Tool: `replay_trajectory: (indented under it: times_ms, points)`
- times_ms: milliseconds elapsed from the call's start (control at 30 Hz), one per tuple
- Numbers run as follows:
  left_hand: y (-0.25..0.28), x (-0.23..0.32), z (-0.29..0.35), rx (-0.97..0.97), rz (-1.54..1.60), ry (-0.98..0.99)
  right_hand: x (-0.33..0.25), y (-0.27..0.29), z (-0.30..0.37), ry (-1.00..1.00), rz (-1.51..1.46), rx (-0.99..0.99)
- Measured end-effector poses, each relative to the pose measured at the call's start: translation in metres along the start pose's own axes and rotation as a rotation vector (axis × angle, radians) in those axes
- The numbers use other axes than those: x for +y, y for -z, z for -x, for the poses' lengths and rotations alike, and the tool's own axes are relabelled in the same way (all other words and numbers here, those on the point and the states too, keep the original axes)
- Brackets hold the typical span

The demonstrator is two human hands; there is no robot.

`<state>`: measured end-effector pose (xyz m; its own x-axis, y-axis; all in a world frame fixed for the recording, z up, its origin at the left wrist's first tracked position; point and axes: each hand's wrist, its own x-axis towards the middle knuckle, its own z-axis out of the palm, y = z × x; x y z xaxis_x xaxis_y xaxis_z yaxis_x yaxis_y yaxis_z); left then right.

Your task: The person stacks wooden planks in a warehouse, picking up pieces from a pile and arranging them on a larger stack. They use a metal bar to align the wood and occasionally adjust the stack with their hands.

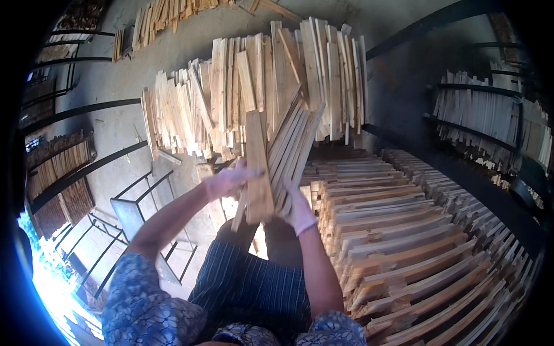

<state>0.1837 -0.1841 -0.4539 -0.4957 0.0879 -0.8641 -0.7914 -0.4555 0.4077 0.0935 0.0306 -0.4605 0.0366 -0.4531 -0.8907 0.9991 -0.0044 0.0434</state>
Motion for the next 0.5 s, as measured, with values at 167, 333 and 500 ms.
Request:
replay_trajectory:
  times_ms: [167,333,500]
  points:
    - [0.004,-0.036,-0.070,0.169,0.499,0.175,0.012,0.020,-0.082,0.037,-0.059,-0.007]
    - [0.008,-0.039,-0.049,0.092,0.409,0.102,0.014,0.018,-0.078,0.027,-0.064,0.028]
    - [-0.019,-0.025,0.016,0.133,0.497,0.082,0.008,-0.017,-0.006,-0.008,-0.002,-0.063]
